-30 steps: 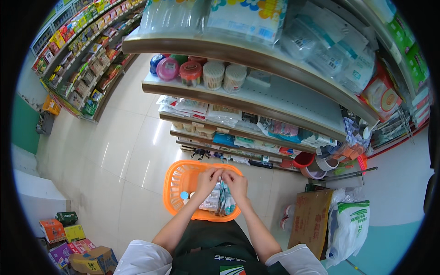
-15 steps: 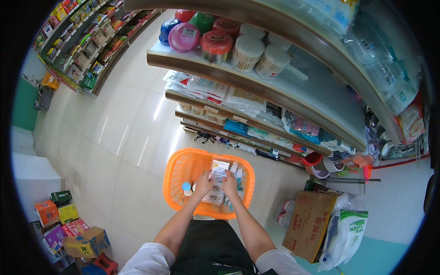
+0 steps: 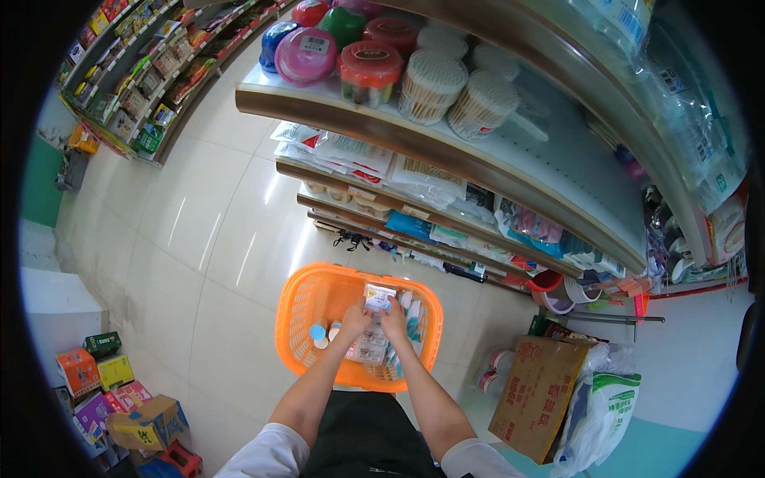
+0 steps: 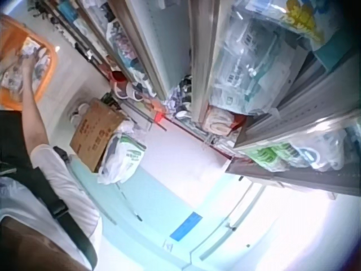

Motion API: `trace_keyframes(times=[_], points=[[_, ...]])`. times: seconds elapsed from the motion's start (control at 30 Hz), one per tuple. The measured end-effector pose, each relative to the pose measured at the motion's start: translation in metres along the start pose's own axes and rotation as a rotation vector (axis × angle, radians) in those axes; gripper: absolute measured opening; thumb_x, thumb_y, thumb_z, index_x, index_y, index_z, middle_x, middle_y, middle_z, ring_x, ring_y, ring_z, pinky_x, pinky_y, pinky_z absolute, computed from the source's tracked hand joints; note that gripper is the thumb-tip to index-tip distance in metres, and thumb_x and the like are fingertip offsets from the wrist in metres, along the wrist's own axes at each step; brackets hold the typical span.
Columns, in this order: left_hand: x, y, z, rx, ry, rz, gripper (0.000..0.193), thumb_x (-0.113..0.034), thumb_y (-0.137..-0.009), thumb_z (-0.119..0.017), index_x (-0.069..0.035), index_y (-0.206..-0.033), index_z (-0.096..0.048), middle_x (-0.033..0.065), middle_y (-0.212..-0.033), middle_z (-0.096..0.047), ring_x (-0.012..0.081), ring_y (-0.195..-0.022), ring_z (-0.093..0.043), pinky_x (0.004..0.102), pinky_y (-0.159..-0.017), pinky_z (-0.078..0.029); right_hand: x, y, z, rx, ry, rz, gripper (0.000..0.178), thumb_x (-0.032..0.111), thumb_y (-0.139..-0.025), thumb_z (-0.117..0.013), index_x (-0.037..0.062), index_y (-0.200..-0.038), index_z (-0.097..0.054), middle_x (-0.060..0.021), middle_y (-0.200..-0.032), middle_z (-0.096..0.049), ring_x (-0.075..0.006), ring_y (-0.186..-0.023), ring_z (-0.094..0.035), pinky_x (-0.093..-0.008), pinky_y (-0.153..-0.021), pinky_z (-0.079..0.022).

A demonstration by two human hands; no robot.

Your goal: The person restocks a store shelf by repeatedly taking small containers and boxes from an orange basket and placing them onto the shelf. They handle items one at a time, arranging them in rows across multiple shelves.

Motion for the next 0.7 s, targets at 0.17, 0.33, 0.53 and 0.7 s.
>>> trace_keyframes(times=[0.17,0.33,0.53,0.7], points=[[-0.018,0.015,0.007,-0.161,0.015,-0.107,0.037,-0.015,-0.088,-0.068,0.005,-0.118,-0.062,0.0271,-0.104,-0.068,0.0421,-0.092,-0.068,0.0465,-0.081,-0.055,0.014,0.016,0.016,-0.145,0.011,0.070,0.049,0.016,-0.088,-0.066,0.0038,-0.134,-0.055,-0.0224,-0.133,-0.053,-0.0383,-0.124,-0.053,-0.0425,-0.105,-0.045],[-0.019,0.040,0.009,-0.274,0.244,-0.011,0.025,-0.009,-0.088,-0.071,0.006,-0.107,-0.065,0.0205,-0.100,-0.070,0.0283,-0.083,-0.071,0.0365,-0.075,-0.056,0.055,0.049,0.047,-0.241,-0.142,0.140,0.034,0.006,-0.085,-0.069,0.0062,-0.119,-0.066,-0.0173,-0.128,-0.051,-0.0341,-0.117,-0.056,-0.0370,-0.094,-0.052],[-0.114,0.081,0.049,-0.334,0.649,-0.098,0.024,-0.004,-0.091,-0.068,0.002,-0.113,-0.063,0.0097,-0.098,-0.070,0.0145,-0.084,-0.067,0.0290,-0.075,-0.054,0.110,0.096,0.116,-0.283,-0.389,0.321,0.022,0.003,-0.086,-0.071,0.0071,-0.107,-0.072,-0.0149,-0.131,-0.049,-0.0306,-0.122,-0.053,-0.0364,-0.090,-0.054],[-0.248,0.106,0.093,-0.280,0.754,-0.382,0.024,0.000,-0.092,-0.066,0.002,-0.115,-0.062,0.0084,-0.103,-0.068,0.0115,-0.089,-0.064,0.0265,-0.079,-0.052,0.185,0.141,0.211,-0.541,-0.240,0.608,0.018,0.007,-0.087,-0.073,0.0063,-0.104,-0.071,-0.0158,-0.141,-0.045,-0.0318,-0.124,-0.055,-0.0371,-0.093,-0.051]])
Point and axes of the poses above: each hand's wrist, its own y-axis away from the middle knuckle, its own z-axis out of the back of the hand, x = y × z, the point moved 5 cm from there along -y, towards the middle knuckle
